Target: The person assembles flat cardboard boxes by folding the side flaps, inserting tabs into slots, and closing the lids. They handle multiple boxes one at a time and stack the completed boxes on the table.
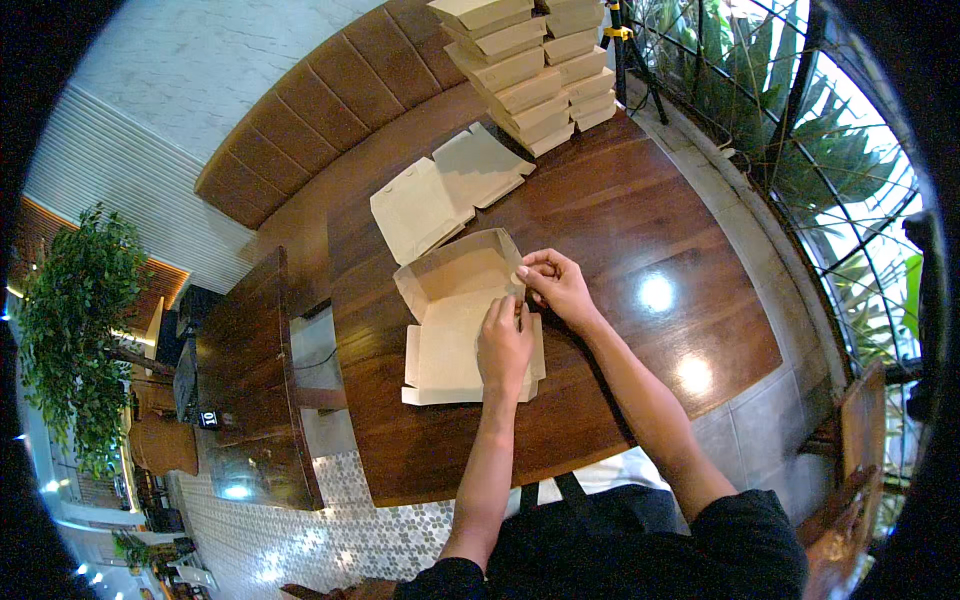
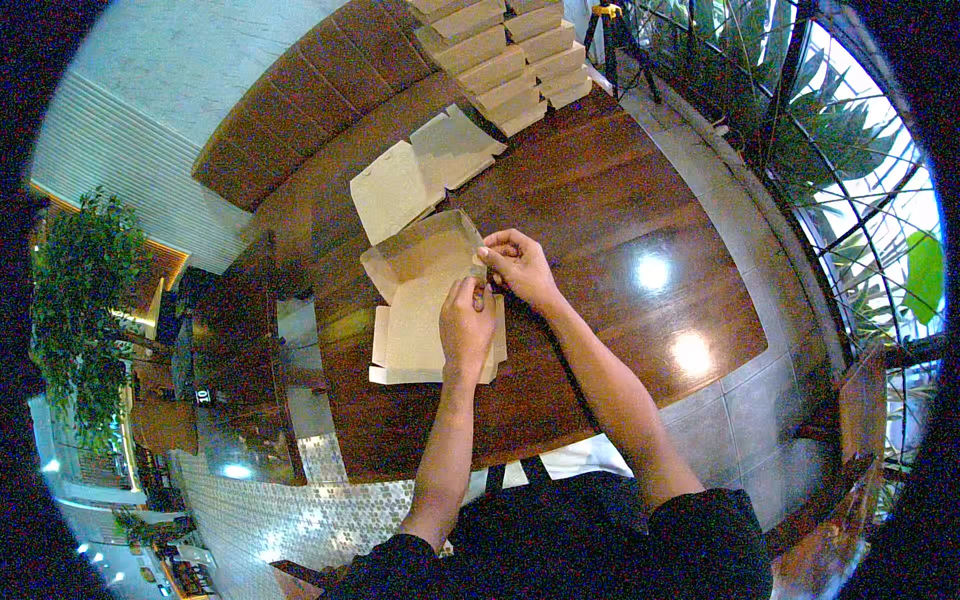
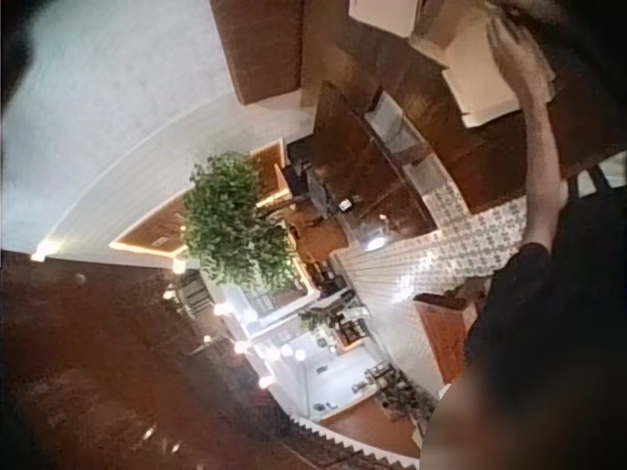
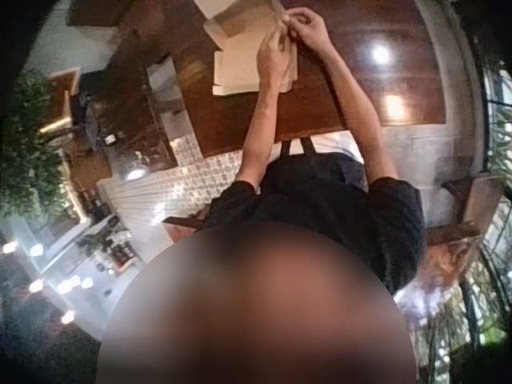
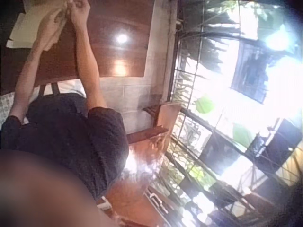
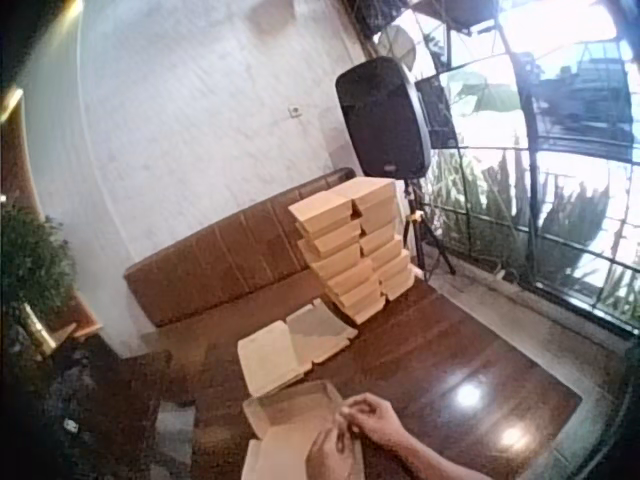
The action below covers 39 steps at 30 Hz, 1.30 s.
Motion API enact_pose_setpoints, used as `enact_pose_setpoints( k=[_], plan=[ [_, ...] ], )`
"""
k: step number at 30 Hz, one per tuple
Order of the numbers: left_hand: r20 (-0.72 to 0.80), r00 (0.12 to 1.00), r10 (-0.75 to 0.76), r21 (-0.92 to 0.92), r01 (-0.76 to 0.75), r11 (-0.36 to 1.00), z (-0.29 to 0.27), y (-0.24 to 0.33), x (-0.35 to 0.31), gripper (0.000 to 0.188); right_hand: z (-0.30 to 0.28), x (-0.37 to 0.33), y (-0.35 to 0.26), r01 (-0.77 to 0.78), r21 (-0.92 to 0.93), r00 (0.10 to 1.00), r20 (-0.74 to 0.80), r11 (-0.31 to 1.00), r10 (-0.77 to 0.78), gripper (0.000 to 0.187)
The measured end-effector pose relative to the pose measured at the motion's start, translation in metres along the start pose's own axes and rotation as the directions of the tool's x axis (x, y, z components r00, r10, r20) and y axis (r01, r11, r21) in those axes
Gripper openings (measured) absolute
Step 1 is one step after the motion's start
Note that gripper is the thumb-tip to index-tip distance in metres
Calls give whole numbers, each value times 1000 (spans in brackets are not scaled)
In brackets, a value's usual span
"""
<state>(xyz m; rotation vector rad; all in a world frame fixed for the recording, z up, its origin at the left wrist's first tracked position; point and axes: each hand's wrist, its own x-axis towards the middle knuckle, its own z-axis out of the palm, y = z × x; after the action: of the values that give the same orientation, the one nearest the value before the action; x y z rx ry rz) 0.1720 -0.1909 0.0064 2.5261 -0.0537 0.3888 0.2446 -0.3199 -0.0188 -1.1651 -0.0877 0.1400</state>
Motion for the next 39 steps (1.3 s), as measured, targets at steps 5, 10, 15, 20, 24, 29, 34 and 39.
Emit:
enact_pose_setpoints(
  k=[5,10,15,20,24,29,34,39],
  plan=[
    [-44,998,50,-55,-53,997,-14,-7,-8,10,2,0,2,10,-53,999,-43,999,-13,21],
    [-60,990,-126,-379,94,921,-29,-19,-8,17,4,-1,2,111,-157,993,65,981,-102,24],
    [193,924,-330,-604,377,703,-32,-33,-2,23,12,-13,-3,195,-264,967,215,945,-139,22],
    [216,914,-344,-703,389,595,-27,-42,-2,26,15,-19,-9,249,-391,963,199,886,-183,21],
    [187,932,-312,-712,347,611,-25,-45,-1,28,15,-20,-11,303,-440,950,204,845,-234,19],
    [199,934,-297,-750,341,567,-26,-43,0,27,16,-20,-10,424,-494,904,184,759,-386,16],
    [191,938,-290,-764,327,556,-25,-40,2,27,14,-20,-9,416,-518,906,171,747,-387,15],
    [185,936,-298,-769,327,549,-25,-39,0,27,14,-20,-7,536,-507,840,243,675,-486,14]
  ],
)
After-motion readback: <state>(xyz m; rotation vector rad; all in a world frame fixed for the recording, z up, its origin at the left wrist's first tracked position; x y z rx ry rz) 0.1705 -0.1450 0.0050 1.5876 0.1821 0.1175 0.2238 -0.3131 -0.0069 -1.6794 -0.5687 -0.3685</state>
